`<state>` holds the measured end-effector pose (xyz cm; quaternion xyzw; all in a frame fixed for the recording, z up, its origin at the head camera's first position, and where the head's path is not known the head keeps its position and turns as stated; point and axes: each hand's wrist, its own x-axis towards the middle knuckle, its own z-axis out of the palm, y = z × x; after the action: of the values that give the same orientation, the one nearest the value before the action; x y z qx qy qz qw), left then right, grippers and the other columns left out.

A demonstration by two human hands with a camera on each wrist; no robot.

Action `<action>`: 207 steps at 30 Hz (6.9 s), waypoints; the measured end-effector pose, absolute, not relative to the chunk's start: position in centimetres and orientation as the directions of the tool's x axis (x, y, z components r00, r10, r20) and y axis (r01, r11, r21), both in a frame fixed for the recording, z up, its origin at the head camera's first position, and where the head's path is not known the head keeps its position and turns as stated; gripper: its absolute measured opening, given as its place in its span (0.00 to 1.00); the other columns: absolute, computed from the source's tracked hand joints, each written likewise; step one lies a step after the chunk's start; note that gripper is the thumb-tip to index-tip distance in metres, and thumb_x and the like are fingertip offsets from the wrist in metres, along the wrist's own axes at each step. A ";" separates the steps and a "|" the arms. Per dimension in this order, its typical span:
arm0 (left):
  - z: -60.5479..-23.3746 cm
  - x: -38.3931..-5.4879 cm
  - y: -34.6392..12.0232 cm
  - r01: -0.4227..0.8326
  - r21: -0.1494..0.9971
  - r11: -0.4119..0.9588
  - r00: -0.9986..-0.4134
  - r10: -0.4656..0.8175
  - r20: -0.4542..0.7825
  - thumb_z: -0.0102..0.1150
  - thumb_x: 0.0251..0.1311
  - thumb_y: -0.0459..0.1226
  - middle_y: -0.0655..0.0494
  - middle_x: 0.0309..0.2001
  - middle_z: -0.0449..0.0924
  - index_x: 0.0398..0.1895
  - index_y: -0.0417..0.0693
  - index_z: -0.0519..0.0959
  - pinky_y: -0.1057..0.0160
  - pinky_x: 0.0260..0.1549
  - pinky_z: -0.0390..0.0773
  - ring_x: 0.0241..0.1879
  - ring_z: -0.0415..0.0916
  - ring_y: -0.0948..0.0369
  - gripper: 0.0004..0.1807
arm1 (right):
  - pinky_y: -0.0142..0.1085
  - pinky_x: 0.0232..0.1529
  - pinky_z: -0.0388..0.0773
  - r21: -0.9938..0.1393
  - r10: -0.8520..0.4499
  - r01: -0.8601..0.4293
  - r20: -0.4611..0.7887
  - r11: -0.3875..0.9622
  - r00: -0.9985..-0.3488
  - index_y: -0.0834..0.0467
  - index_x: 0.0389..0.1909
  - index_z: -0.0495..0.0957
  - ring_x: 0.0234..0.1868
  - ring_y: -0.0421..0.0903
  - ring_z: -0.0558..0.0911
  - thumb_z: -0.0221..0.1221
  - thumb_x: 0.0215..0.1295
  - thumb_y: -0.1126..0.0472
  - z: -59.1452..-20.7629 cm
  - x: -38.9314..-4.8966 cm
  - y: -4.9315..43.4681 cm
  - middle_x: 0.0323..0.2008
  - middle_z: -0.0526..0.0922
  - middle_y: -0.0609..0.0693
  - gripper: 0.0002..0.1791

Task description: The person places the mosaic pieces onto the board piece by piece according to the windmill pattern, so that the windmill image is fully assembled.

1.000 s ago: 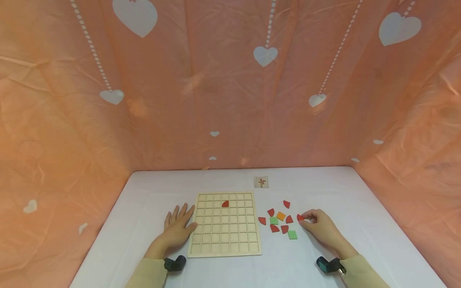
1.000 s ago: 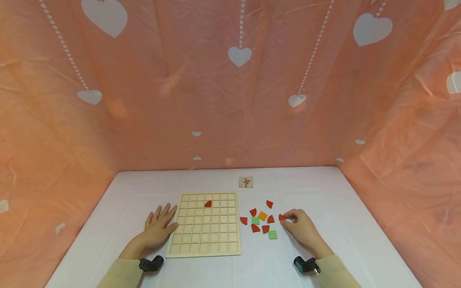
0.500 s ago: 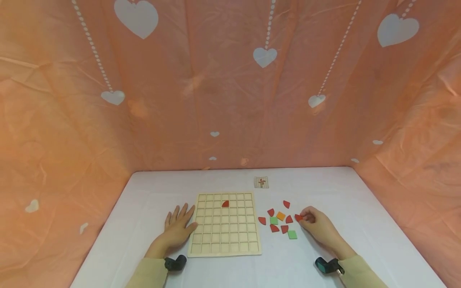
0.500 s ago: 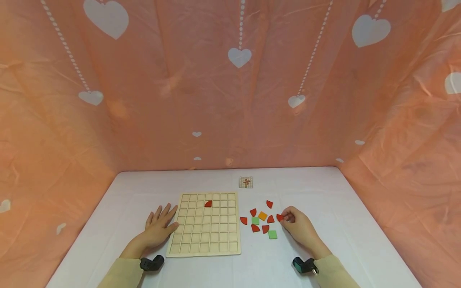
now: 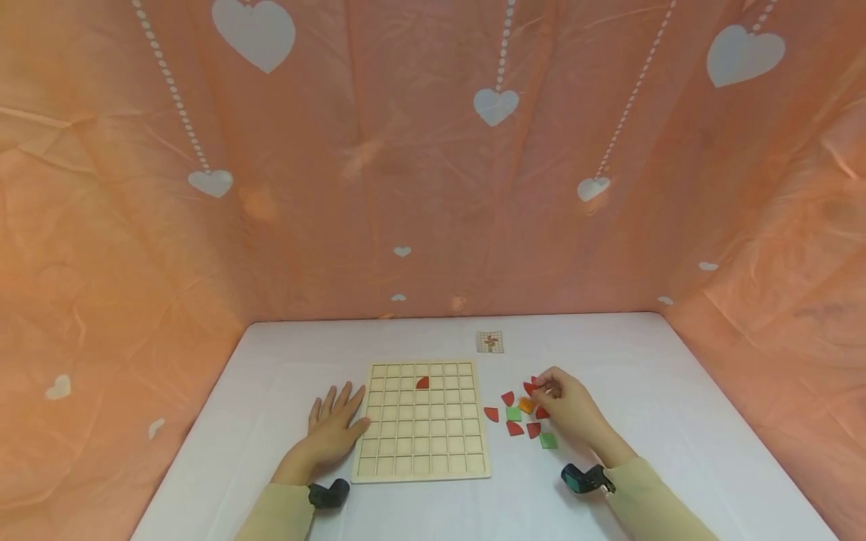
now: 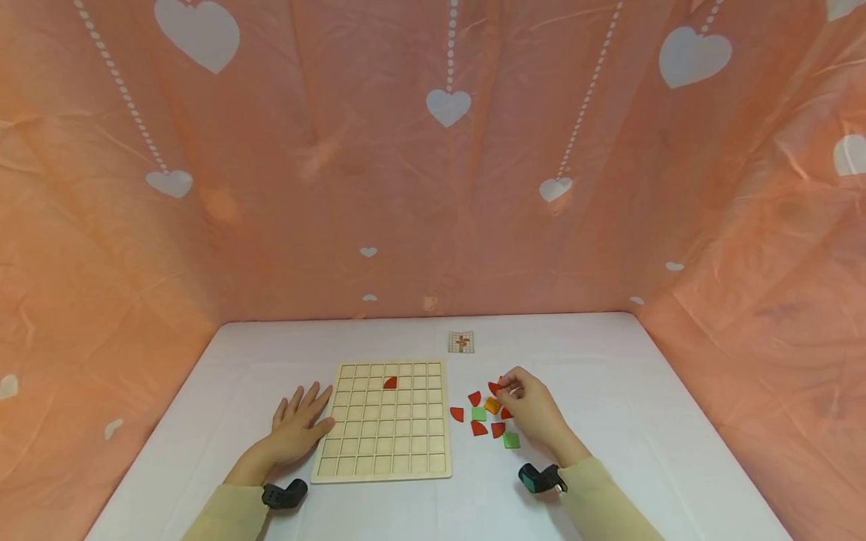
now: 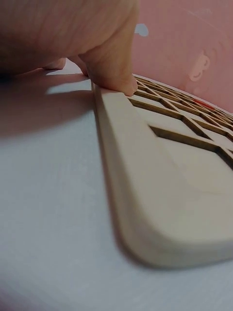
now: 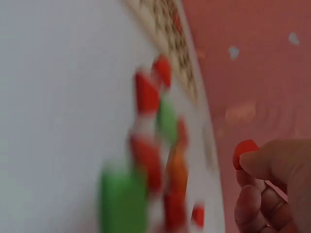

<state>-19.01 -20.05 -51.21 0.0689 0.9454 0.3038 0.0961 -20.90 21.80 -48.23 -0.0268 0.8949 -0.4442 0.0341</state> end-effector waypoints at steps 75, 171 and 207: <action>-51.3 -19.1 -20.0 0.038 0.606 0.794 -0.976 0.160 -0.148 0.49 0.70 0.46 0.42 0.77 0.38 0.76 0.47 0.52 0.42 0.65 0.19 0.74 0.24 0.43 0.35 | 0.36 0.34 0.76 -0.792 -0.148 -0.171 0.102 0.586 -0.984 0.56 0.47 0.80 0.36 0.43 0.76 0.67 0.61 0.53 -48.4 -22.5 9.7 0.34 0.77 0.44 0.17; -51.8 -19.4 -19.9 0.057 0.577 0.815 -0.977 0.165 -0.137 0.49 0.70 0.46 0.42 0.77 0.37 0.76 0.47 0.52 0.42 0.66 0.20 0.74 0.24 0.42 0.35 | 0.38 0.41 0.71 -0.807 -0.039 0.094 -0.143 0.583 -0.989 0.58 0.41 0.76 0.39 0.48 0.73 0.63 0.64 0.57 -50.1 -19.9 24.0 0.34 0.78 0.50 0.11; -51.5 -19.5 -19.8 0.067 0.567 0.821 -0.977 0.169 -0.129 0.49 0.70 0.47 0.42 0.76 0.38 0.76 0.47 0.52 0.42 0.66 0.21 0.74 0.25 0.42 0.35 | 0.37 0.32 0.74 -0.837 -0.295 -0.160 -0.002 0.523 -0.956 0.54 0.34 0.75 0.31 0.43 0.75 0.61 0.66 0.62 -48.2 -23.2 9.3 0.29 0.77 0.46 0.04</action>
<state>-19.48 -19.84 -51.52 0.0623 0.9502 0.2928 0.0871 -23.17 9.33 -48.22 -0.1307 0.8696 -0.4707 0.0716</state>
